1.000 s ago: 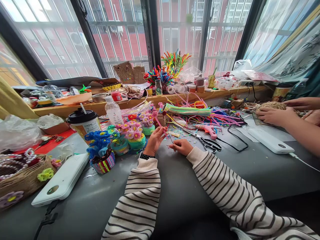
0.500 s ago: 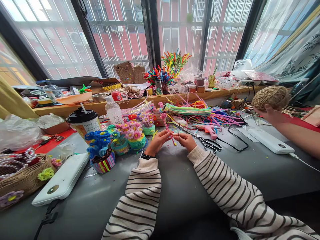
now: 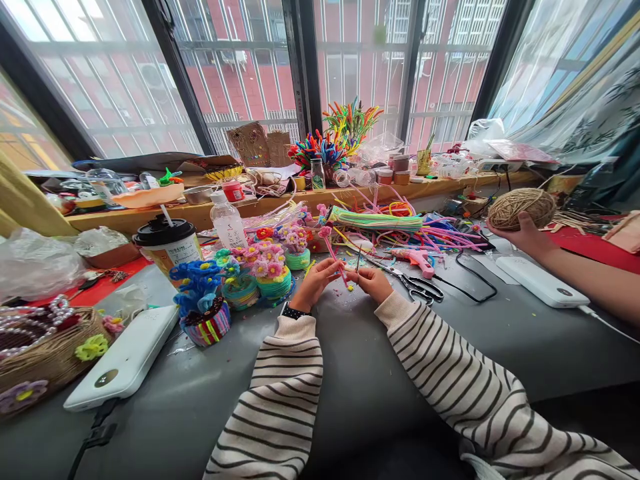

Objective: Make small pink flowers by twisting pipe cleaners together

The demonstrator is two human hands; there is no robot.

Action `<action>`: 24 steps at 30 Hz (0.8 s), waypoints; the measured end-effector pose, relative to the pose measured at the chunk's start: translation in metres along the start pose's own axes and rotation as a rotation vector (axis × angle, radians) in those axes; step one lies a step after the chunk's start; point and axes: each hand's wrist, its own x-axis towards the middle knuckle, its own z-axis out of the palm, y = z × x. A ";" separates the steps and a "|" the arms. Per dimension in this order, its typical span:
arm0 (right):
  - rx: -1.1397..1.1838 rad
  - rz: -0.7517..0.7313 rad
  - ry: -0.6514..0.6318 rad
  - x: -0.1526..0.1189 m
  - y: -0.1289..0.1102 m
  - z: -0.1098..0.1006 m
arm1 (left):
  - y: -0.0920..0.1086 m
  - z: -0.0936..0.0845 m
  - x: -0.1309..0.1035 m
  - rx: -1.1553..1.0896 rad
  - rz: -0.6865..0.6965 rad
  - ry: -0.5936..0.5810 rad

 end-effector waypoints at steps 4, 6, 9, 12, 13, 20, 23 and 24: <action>0.033 0.019 -0.123 -0.003 -0.007 0.002 | 0.000 0.002 0.000 0.010 -0.002 0.004; 0.058 0.016 -0.153 -0.004 -0.009 0.003 | 0.000 0.001 0.000 0.016 -0.007 0.005; 0.059 0.051 -0.146 -0.004 -0.011 0.003 | -0.002 0.000 0.002 -0.006 0.012 0.034; 0.039 0.071 -0.148 -0.004 -0.011 0.002 | -0.002 -0.002 0.003 -0.045 0.059 0.081; 0.032 0.065 -0.155 -0.004 -0.011 0.002 | -0.002 -0.002 0.003 -0.057 0.070 0.093; 0.016 0.063 -0.180 -0.004 -0.008 0.002 | 0.002 0.000 0.002 -0.139 0.110 0.222; 0.010 0.056 -0.214 -0.005 -0.009 0.003 | 0.003 0.000 0.003 -0.158 0.132 0.273; 0.005 0.055 -0.222 -0.005 -0.009 0.003 | 0.003 0.000 0.003 -0.167 0.139 0.292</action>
